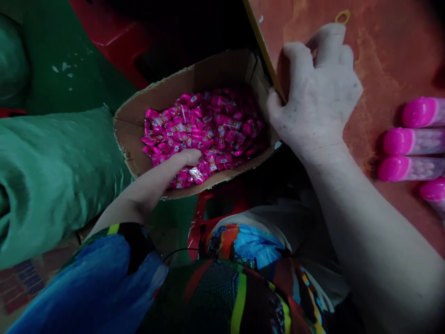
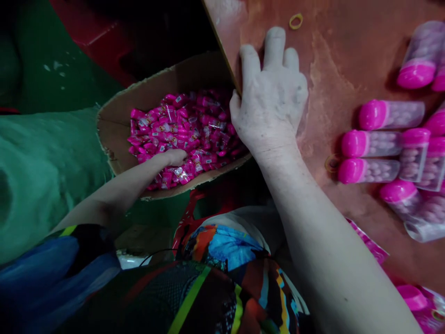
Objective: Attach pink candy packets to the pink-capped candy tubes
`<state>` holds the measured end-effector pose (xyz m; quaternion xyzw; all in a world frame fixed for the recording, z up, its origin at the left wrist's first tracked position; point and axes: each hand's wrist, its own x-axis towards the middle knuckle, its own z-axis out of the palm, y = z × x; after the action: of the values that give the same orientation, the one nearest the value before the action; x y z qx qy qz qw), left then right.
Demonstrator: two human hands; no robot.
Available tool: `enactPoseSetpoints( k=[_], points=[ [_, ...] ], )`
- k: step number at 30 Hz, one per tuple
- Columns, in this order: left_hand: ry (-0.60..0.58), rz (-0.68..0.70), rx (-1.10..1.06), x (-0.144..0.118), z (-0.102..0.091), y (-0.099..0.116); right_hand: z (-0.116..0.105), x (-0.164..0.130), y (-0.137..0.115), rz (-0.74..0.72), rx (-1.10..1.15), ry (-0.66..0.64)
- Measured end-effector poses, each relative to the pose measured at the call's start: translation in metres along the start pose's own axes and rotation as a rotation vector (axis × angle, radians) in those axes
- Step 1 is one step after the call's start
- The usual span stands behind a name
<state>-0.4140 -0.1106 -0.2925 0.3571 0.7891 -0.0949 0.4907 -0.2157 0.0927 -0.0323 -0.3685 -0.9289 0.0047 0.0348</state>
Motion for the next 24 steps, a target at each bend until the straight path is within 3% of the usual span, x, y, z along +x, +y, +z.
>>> enactPoseSetpoints(
  k=[4, 7, 10, 12, 14, 19, 21, 24],
  points=[
    [0.039, 0.001, -0.211, -0.018, -0.005, -0.011, 0.000, 0.000, 0.001, -0.008, 0.014, 0.002],
    [0.158, 0.023, -0.410, -0.046, -0.005, -0.028, 0.001, 0.000, 0.001, -0.008, 0.008, 0.002],
    [0.293, 0.042, -0.556, -0.073, 0.005, -0.035, 0.002, 0.000, 0.001, -0.003, 0.004, 0.008],
    [0.323, 0.052, -0.598, -0.086, 0.017, -0.026, 0.002, -0.001, 0.000, -0.002, 0.012, 0.022],
    [0.296, 0.066, -0.579, -0.094, 0.032, -0.007, 0.000, -0.001, -0.002, 0.001, 0.023, 0.029],
    [0.209, 0.109, -0.236, -0.091, 0.058, 0.040, -0.004, -0.002, -0.007, 0.065, 0.028, -0.052],
    [0.225, 0.053, -0.121, -0.092, 0.062, 0.041, -0.002, -0.001, -0.008, 0.068, 0.009, -0.015],
    [0.258, -0.061, 0.008, -0.104, 0.066, 0.023, 0.003, 0.000, -0.006, 0.056, -0.013, 0.027]
  ],
)
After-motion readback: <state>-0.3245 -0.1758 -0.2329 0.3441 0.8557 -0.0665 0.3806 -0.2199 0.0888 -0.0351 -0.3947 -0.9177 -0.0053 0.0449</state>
